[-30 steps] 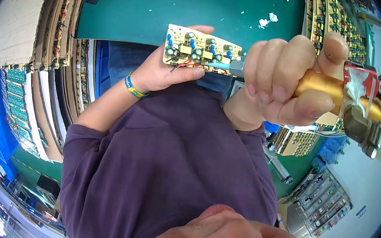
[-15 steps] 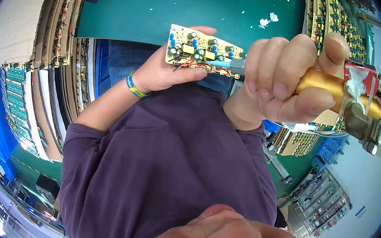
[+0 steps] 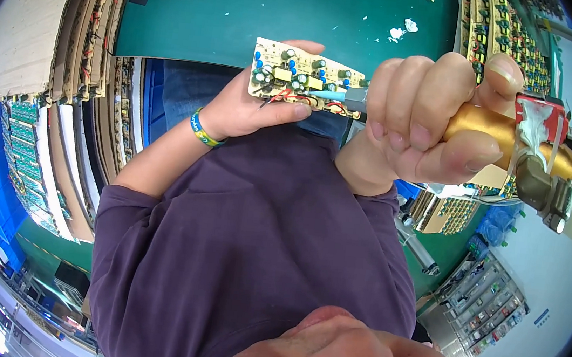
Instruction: Assembling electronic components onto a circuit board using a handheld dispenser tool.
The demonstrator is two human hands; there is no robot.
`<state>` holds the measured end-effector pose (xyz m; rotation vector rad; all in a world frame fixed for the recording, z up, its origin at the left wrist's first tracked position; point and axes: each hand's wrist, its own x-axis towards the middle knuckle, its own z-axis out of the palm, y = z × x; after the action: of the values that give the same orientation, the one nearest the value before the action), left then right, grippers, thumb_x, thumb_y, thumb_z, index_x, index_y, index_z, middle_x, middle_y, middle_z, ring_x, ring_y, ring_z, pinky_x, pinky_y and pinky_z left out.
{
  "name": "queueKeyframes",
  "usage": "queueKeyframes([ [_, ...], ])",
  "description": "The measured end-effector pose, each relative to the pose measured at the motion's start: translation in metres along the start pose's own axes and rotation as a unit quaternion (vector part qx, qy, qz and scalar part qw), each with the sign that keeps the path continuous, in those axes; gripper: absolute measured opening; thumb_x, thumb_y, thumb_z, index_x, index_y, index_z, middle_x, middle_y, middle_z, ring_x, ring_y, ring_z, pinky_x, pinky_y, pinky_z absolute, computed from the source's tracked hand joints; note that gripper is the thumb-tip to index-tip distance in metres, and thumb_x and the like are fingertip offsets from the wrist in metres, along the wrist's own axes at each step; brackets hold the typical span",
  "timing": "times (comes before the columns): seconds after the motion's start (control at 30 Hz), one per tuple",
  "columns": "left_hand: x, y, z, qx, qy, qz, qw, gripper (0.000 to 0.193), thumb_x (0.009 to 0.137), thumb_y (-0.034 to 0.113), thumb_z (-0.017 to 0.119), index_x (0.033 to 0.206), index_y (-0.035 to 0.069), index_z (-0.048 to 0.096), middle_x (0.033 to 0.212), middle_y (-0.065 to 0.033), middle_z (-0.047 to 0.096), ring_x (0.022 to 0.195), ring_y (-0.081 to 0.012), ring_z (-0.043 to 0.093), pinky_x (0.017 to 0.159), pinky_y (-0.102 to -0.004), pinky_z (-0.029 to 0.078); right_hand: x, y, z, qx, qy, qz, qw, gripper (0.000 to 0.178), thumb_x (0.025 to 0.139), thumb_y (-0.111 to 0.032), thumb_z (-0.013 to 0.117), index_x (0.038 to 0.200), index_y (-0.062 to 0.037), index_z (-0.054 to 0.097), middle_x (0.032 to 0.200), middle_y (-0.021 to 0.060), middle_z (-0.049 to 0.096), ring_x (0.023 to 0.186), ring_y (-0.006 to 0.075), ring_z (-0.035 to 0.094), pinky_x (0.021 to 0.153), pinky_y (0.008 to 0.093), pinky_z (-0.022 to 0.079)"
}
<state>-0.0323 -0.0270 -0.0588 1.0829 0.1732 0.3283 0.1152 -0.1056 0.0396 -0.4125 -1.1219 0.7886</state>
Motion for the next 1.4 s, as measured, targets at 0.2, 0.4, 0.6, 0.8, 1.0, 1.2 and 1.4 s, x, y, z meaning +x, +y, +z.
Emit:
queueKeyframes([
  [0.2,0.000,0.000,0.000,-0.003,-0.001,-0.004,1.000,0.065,0.077,0.008,0.069,0.132,0.003,0.035,0.110,-0.0057,0.059,0.100,-0.0109,0.055,0.088,-0.0260,0.043,-0.002,-0.001,0.001,-0.004,0.010,0.001,1.000,0.056,0.092,-0.036,0.050,0.136,-0.0077,0.029,0.069,0.0025,0.046,0.053,0.0104,0.044,0.047,0.0246,0.042],
  [0.4,-0.002,0.001,-0.002,0.020,-0.007,0.000,1.000,0.065,0.078,0.008,0.068,0.133,0.003,0.034,0.112,-0.0059,0.058,0.102,-0.0108,0.054,0.089,-0.0264,0.043,0.001,-0.001,-0.002,-0.009,0.020,-0.010,1.000,0.060,0.093,-0.036,0.049,0.139,-0.0057,0.025,0.071,0.0028,0.047,0.054,0.0105,0.043,0.048,0.0244,0.041],
  [0.6,-0.002,0.003,0.001,0.015,-0.024,0.004,1.000,0.067,0.079,0.007,0.067,0.136,0.003,0.031,0.121,-0.0067,0.053,0.110,-0.0116,0.050,0.096,-0.0276,0.039,0.006,0.000,-0.011,-0.012,0.016,-0.009,1.000,0.059,0.093,-0.038,0.048,0.137,-0.0048,0.027,0.071,0.0029,0.047,0.052,0.0103,0.043,0.047,0.0244,0.040],
  [0.8,-0.002,0.004,0.002,0.012,-0.033,0.005,0.999,0.067,0.080,0.006,0.066,0.137,0.002,0.030,0.127,-0.0070,0.048,0.114,-0.0123,0.047,0.098,-0.0282,0.037,0.004,0.002,-0.008,-0.035,0.034,-0.003,0.999,0.057,0.093,-0.038,0.049,0.135,-0.0047,0.029,0.069,0.0024,0.047,0.049,0.0099,0.042,0.044,0.0248,0.039],
  [1.0,-0.003,0.003,0.002,0.008,-0.035,0.001,0.999,0.064,0.080,0.003,0.064,0.136,0.002,0.032,0.134,-0.0062,0.042,0.116,-0.0123,0.046,0.099,-0.0283,0.036,0.002,0.001,-0.009,-0.030,0.035,-0.003,0.999,0.051,0.093,-0.037,0.049,0.132,-0.0082,0.032,0.068,0.0019,0.046,0.049,0.0098,0.041,0.044,0.0247,0.039],
  [1.2,-0.004,0.002,0.003,0.016,-0.041,0.002,0.999,0.062,0.080,0.002,0.063,0.135,0.001,0.033,0.137,-0.0053,0.038,0.116,-0.0118,0.045,0.099,-0.0280,0.036,-0.002,0.000,-0.005,-0.045,0.047,0.000,0.998,0.049,0.093,-0.037,0.049,0.131,-0.0098,0.034,0.068,0.0012,0.045,0.048,0.0095,0.041,0.044,0.0247,0.039],
  [1.4,-0.004,0.005,0.004,0.024,-0.041,0.007,0.999,0.065,0.081,0.003,0.063,0.136,0.002,0.031,0.135,-0.0062,0.040,0.117,-0.0121,0.045,0.099,-0.0283,0.035,-0.003,-0.002,-0.003,-0.059,0.061,0.006,0.996,0.051,0.093,-0.037,0.049,0.132,-0.0083,0.033,0.068,0.0012,0.045,0.048,0.0092,0.041,0.044,0.0246,0.039],
])
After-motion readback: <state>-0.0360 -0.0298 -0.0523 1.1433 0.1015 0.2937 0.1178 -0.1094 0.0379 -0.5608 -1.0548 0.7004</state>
